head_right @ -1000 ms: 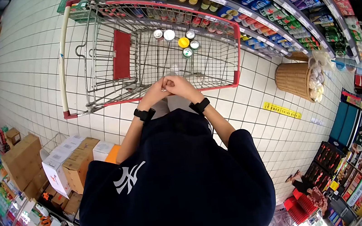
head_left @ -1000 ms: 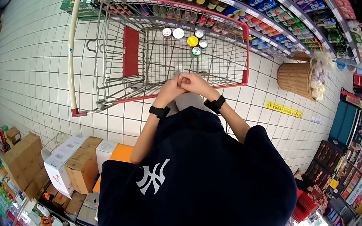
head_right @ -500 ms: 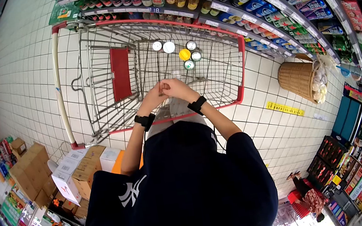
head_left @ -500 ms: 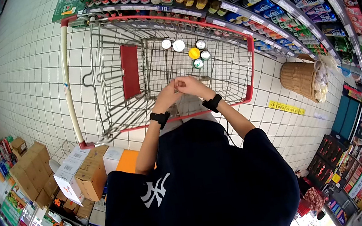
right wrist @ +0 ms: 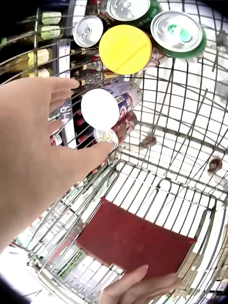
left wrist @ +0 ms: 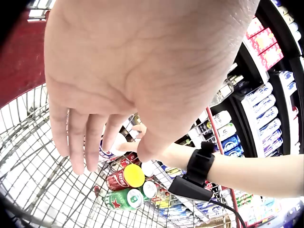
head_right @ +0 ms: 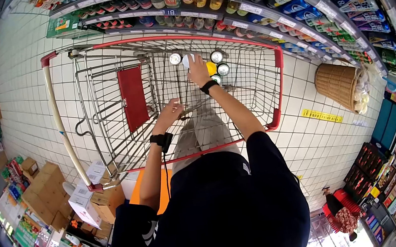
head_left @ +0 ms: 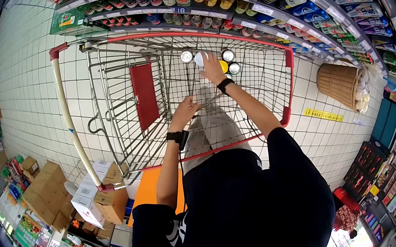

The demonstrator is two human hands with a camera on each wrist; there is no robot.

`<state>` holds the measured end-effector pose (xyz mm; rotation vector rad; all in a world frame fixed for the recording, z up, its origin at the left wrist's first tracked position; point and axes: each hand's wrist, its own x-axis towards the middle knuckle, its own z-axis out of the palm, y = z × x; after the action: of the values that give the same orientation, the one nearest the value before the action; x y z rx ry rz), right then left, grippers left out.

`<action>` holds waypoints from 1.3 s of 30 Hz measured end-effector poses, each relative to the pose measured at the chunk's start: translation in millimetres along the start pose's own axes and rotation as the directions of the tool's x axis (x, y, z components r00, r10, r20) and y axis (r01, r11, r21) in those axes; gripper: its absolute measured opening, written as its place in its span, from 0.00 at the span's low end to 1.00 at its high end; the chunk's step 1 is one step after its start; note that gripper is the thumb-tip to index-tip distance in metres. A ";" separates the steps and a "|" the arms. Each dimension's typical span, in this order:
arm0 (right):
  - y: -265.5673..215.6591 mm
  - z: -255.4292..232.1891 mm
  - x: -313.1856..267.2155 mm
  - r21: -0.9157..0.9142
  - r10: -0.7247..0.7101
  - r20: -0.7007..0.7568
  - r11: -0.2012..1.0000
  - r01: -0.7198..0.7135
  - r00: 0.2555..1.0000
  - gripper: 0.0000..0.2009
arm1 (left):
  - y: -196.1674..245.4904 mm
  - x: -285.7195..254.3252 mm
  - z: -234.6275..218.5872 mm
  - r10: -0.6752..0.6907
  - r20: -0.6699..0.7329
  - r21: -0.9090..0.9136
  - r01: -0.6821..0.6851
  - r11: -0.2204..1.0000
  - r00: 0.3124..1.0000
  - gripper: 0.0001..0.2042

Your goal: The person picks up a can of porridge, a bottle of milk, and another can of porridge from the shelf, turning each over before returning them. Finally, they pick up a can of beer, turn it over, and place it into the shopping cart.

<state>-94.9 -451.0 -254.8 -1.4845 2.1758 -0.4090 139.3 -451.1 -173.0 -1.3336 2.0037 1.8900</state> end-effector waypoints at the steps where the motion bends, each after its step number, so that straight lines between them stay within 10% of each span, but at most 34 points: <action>1: 2.5 5.8 8.3 -0.049 0.027 0.023 0.998 -0.025 0.999 0.46 | 6.8 -3.0 -3.3 0.000 -0.005 -0.007 0.000 1.000 1.000 0.25; 15: 27.5 39.8 37.7 0.033 0.148 0.177 0.987 -0.157 0.973 0.43 | 2.1 -11.7 -19.8 -0.180 -0.010 0.007 0.180 0.984 0.984 0.25; 26: 32.6 24.5 4.6 0.011 -0.033 0.197 0.999 0.031 0.980 0.40 | 2.8 -6.6 -11.5 -0.121 -0.054 0.033 0.123 0.992 0.991 0.26; 39: -37.2 -90.3 -81.7 0.350 -0.173 0.207 0.932 0.092 0.963 0.35 | 29.0 -28.2 -0.4 0.004 -0.027 0.193 0.002 0.981 1.000 0.49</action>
<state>-89.2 -390.5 -142.8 -1.4101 1.7253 -0.5889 138.9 -440.9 -133.8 -1.3137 2.1368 1.6362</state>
